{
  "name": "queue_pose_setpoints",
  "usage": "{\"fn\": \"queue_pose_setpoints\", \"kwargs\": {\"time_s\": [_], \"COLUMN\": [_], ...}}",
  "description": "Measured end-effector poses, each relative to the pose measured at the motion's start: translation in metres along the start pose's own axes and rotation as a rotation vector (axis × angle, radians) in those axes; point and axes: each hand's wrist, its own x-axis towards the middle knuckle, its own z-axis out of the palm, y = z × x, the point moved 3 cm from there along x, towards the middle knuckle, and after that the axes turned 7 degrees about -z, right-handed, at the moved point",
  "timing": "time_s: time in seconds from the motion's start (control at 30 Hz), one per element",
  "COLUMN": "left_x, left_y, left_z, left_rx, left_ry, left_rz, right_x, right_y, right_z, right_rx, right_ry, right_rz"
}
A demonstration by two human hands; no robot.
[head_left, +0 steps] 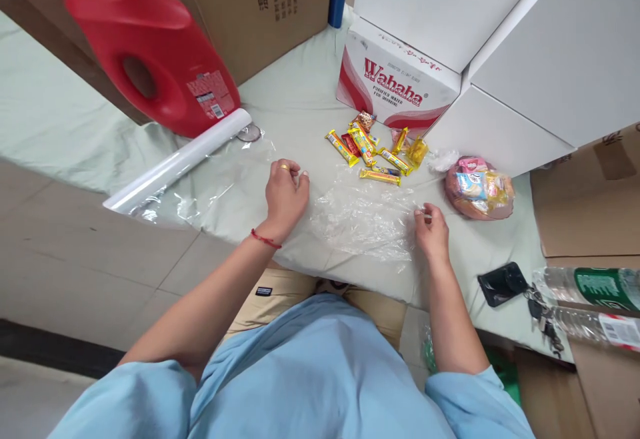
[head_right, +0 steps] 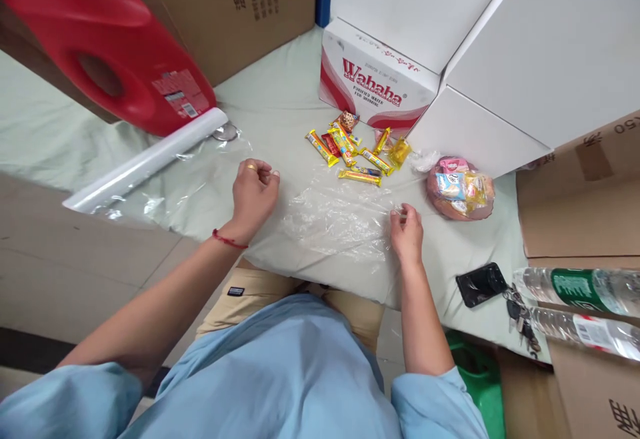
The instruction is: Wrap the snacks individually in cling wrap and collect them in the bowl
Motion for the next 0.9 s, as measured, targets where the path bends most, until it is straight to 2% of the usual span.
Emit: {"fn": "queue_pose_setpoints", "kwargs": {"time_s": [0.07,0.13,0.23,0.33,0.4,0.47,0.53,0.63,0.73,0.83,0.9], "left_x": [-0.01,-0.019,-0.022,-0.013,-0.006,-0.003,-0.002,-0.004,-0.006,-0.01,-0.02], "left_y": [0.013,0.023,0.019,-0.005,-0.022,-0.033,-0.039,-0.041,-0.038,-0.025,-0.013], "left_z": [-0.001,0.008,0.028,0.037,0.033,0.025,0.019,0.017,0.017,0.013,0.014], "left_rx": [0.073,0.14,0.273,0.424,0.471,0.492,0.517,0.534,0.48,0.343,0.241], "left_ry": [-0.081,-0.28,-0.571,-0.698,-0.726,-0.737,-0.738,-0.726,-0.671,-0.533,-0.506], "left_rz": [0.227,0.414,0.552,0.546,0.554,0.581,0.593,0.607,0.6,0.539,0.539], "right_x": [-0.006,-0.022,-0.061,-0.106,-0.131,-0.149,-0.156,-0.15,-0.134,-0.121,-0.118], "right_y": [-0.013,-0.031,-0.048,-0.038,-0.022,-0.008,-0.004,-0.018,-0.044,-0.07,-0.083], "right_z": [-0.01,-0.011,0.004,0.012,0.001,-0.02,-0.041,-0.058,-0.041,0.001,0.03], "right_rx": [-0.158,-0.215,-0.221,-0.25,-0.287,-0.293,-0.248,-0.163,-0.115,-0.073,-0.05], "right_ry": [0.099,0.049,-0.287,-0.623,-0.72,-0.74,-0.694,-0.499,-0.37,-0.474,-0.583], "right_rz": [-0.189,-0.369,-0.611,-0.711,-0.703,-0.69,-0.68,-0.645,-0.623,-0.651,-0.693]}}
